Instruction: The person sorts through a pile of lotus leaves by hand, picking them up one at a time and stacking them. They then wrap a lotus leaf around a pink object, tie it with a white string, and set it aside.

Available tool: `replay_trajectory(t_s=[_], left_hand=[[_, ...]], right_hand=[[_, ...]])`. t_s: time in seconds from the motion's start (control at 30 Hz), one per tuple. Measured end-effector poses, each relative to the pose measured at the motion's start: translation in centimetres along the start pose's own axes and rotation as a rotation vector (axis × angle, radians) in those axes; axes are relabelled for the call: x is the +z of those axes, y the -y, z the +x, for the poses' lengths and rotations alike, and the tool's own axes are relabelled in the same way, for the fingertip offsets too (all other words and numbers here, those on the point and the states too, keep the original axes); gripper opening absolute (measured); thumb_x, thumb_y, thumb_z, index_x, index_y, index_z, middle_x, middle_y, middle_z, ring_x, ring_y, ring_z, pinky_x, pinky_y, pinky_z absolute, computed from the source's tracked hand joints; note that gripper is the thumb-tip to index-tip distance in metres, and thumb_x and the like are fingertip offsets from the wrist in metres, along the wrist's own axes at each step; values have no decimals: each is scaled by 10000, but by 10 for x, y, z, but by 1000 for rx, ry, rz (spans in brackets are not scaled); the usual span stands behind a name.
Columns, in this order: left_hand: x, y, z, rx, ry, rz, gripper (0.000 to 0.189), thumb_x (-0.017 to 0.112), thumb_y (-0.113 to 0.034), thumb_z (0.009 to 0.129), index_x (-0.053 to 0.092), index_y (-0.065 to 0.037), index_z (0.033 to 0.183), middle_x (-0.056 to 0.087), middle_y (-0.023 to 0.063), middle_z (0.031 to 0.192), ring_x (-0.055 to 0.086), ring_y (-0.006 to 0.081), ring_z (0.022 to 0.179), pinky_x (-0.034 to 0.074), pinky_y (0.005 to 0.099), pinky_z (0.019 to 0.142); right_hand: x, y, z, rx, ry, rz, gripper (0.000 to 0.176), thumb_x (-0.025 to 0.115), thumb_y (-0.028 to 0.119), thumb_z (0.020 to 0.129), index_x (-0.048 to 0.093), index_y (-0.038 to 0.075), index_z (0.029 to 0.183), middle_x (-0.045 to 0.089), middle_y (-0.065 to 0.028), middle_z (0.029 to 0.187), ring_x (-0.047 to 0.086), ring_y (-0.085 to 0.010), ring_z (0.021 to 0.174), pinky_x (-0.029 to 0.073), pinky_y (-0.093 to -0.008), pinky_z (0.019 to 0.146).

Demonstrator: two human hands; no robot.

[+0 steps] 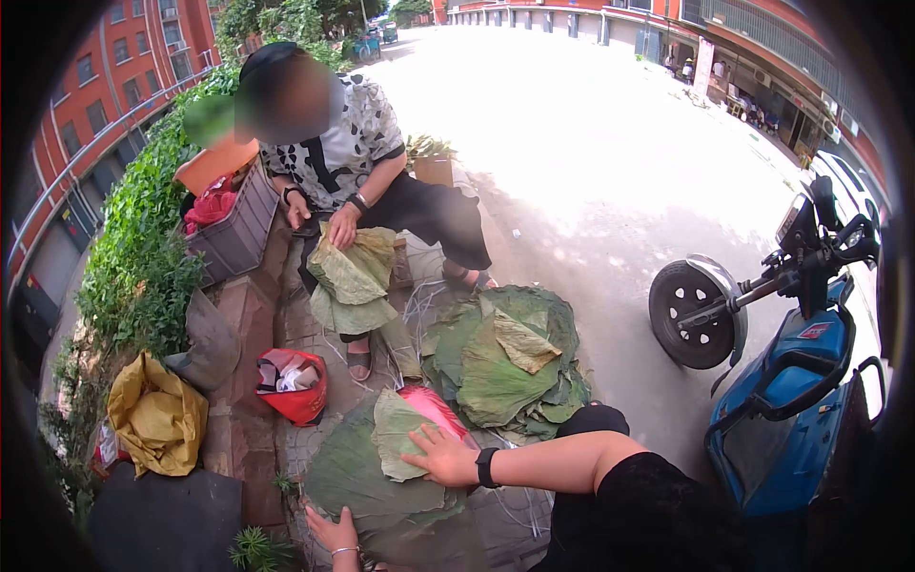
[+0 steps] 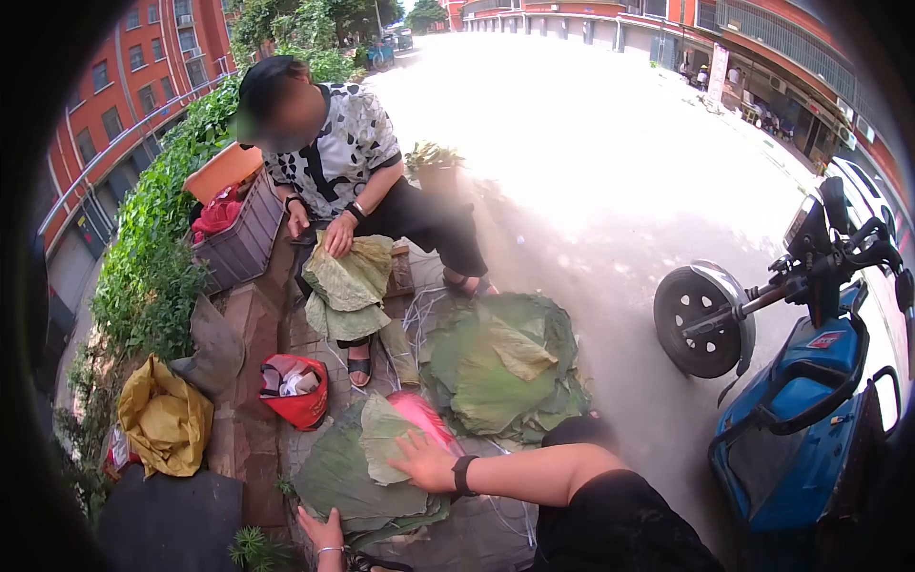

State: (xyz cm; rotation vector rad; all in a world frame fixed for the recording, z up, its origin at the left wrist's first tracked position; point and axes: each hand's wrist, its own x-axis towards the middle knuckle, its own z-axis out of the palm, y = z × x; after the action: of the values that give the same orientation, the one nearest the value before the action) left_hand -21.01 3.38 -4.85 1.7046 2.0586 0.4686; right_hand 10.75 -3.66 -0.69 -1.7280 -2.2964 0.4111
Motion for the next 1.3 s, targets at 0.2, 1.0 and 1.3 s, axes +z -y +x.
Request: replay_trajectory(t_s=[0.2, 1.0, 1.3], left_hand=[[-10, -6, -13, -529, 428, -938, 918, 733, -433, 790, 255, -15, 1453, 486, 212, 1364, 379, 379, 1328, 284, 541, 1077], [-34, -45, -39, -252, 41, -1389, 353, 656, -15, 827, 495, -23, 1142, 619, 109, 1078, 611, 248, 988, 502, 404, 889], [-28, -52, -20, 38, -486, -373, 771, 663, -34, 778, 270, 25, 1439, 498, 192, 1300, 535, 289, 1119, 382, 386, 1016]], right_hand=[[4, -4, -2, -29, -62, -10, 644, 680, 287, 809, 444, 171, 1397, 328, -272, 1445, 312, -505, 1311, 313, -592, 1030], [-9, 4, 5, 4, 6, -63, 648, 696, 247, 782, 456, 184, 1380, 355, -241, 1439, 303, -466, 1345, 300, -542, 1081], [-8, 9, 6, -24, 22, -142, 673, 704, 205, 770, 443, 125, 1385, 348, -180, 1474, 282, -394, 1385, 279, -543, 1097]])
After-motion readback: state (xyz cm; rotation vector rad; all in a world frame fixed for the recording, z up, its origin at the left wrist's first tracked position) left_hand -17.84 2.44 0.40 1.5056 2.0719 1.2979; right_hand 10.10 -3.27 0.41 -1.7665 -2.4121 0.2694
